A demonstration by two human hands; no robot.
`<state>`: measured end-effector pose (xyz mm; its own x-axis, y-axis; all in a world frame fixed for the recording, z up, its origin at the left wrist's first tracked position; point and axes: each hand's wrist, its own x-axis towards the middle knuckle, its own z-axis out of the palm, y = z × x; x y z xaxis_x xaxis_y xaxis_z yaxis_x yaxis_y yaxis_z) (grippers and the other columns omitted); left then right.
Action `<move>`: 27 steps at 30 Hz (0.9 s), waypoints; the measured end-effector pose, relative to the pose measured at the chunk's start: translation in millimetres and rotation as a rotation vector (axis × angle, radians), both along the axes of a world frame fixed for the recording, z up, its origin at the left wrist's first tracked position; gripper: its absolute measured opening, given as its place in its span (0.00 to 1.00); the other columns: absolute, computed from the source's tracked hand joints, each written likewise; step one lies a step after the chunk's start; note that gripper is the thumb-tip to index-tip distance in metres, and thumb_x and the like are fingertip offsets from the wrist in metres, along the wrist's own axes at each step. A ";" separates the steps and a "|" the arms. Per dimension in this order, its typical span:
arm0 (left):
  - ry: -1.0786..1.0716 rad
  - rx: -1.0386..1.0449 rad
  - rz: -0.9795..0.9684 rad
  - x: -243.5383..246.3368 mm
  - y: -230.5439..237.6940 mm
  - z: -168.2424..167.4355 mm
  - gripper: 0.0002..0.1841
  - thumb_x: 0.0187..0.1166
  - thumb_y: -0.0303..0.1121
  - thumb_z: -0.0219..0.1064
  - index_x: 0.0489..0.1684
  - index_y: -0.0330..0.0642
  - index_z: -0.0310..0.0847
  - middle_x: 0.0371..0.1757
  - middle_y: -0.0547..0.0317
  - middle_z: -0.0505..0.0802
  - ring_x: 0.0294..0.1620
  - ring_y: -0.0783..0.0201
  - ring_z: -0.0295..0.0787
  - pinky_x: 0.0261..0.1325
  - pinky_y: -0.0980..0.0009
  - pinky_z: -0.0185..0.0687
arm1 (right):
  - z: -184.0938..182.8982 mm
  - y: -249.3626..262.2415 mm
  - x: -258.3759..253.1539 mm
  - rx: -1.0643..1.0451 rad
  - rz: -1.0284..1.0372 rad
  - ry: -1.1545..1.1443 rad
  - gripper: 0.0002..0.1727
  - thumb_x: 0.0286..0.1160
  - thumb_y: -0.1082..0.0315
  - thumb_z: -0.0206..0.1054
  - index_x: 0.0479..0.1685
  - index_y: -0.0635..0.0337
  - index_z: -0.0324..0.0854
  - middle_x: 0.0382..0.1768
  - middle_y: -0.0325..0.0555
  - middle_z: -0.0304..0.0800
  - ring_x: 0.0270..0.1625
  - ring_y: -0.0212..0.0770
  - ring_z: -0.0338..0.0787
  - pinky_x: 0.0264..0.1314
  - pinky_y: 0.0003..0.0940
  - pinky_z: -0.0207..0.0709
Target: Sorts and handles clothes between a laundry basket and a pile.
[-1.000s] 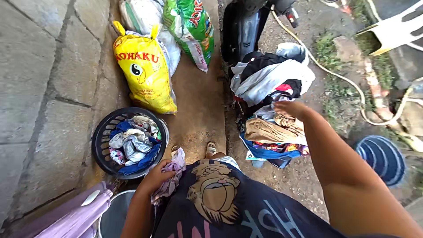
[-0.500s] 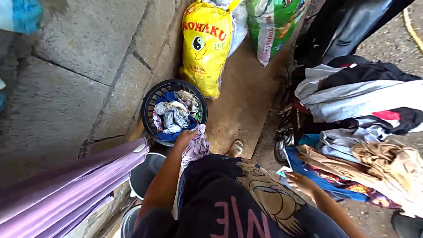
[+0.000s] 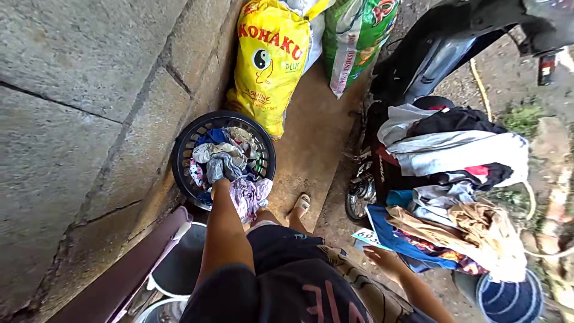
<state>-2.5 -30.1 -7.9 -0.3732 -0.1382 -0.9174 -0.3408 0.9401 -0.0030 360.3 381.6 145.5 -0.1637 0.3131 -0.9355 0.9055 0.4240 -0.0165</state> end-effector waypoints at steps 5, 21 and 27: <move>0.106 0.156 0.063 11.5 -20.3 18.8 0.26 0.91 0.43 0.54 0.70 0.27 0.79 0.75 0.30 0.82 0.81 0.37 0.74 0.82 0.39 0.65 | 8.8 -19.5 -47.2 -0.008 0.094 0.094 0.25 0.95 0.60 0.52 0.83 0.63 0.71 0.74 0.65 0.81 0.77 0.62 0.82 0.84 0.59 0.67; 0.015 1.126 -0.842 97.5 93.9 234.1 0.20 0.87 0.43 0.57 0.41 0.32 0.86 0.39 0.37 0.92 0.47 0.38 0.91 0.52 0.35 0.79 | 83.1 -139.2 -218.3 -0.335 -0.408 0.621 0.39 0.77 0.63 0.71 0.86 0.64 0.59 0.66 0.60 0.84 0.64 0.48 0.89 0.68 0.48 0.83; 0.009 0.929 -0.642 76.1 70.3 220.5 0.20 0.89 0.44 0.58 0.54 0.35 0.88 0.52 0.42 0.93 0.59 0.48 0.90 0.69 0.43 0.79 | 119.1 -78.8 -189.3 -0.235 -0.701 0.853 0.30 0.79 0.72 0.65 0.82 0.58 0.66 0.59 0.56 0.88 0.56 0.45 0.91 0.62 0.45 0.86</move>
<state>73.6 40.2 212.6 -0.1365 0.8160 -0.5617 0.2103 0.5780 0.7885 171.0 302.8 264.6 -0.6348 0.4178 -0.6500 0.5973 -0.2683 -0.7558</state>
